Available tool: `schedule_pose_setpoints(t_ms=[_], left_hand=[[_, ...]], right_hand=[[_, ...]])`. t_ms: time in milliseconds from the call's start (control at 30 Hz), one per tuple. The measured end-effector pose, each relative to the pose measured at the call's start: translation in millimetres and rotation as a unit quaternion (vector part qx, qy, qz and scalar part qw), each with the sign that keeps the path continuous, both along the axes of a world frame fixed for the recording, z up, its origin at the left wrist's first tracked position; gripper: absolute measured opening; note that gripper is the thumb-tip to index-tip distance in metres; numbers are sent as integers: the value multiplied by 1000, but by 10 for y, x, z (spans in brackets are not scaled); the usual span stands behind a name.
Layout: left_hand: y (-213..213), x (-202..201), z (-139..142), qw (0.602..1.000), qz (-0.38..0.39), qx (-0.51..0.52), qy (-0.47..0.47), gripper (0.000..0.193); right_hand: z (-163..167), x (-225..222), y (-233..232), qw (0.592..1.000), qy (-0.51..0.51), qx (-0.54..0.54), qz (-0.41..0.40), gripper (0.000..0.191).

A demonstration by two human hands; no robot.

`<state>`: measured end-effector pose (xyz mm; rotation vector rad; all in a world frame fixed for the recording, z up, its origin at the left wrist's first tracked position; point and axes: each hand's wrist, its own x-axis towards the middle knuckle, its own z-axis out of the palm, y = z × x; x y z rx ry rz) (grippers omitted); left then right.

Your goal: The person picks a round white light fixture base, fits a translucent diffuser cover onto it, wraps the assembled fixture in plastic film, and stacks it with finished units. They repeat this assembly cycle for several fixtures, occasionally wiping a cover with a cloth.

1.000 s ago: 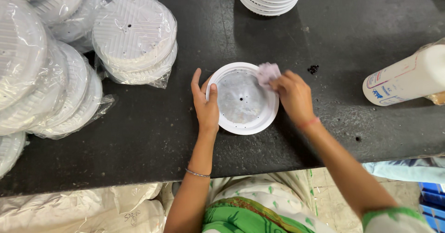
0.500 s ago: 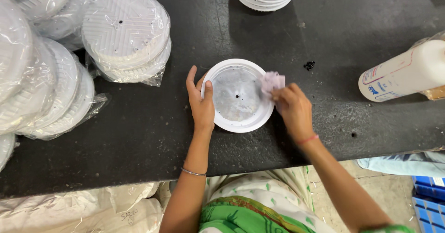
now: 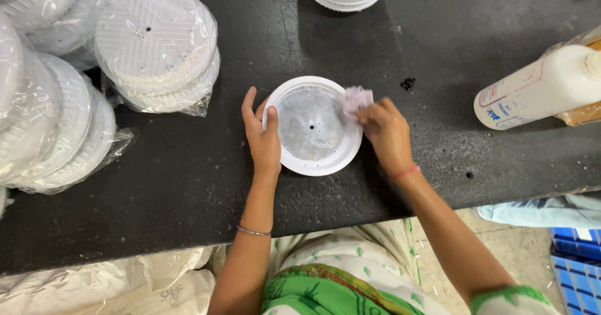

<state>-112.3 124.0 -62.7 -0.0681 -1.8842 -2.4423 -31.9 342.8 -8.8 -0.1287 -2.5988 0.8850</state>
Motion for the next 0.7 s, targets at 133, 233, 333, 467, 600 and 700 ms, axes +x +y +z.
schedule_pose_setpoints(t_ms=[133,233,333,467,600,700], left_hand=[[-5,6,-9,1000,-2,11,7,57],[-9,0,0,1000,1,18,-2,57],[-3,7,-4,999,-4,32,-7,57],[-18,15,-32,999,-7,41,-5,57],[-25,19,-39,1000,-1,25,12,55],[-23,17,-13,999,-2,28,-20,58]], right_hand=[[-8,-24,-13,1000,-2,11,-1,26],[6,239,-68,999,-25,25,7,18],[50,502,20,993,-105,-16,57,14],[103,668,310,978,-175,-63,90,13],[236,563,686,972,-178,-150,21,13],[332,391,753,969,-149,-194,-25,12]])
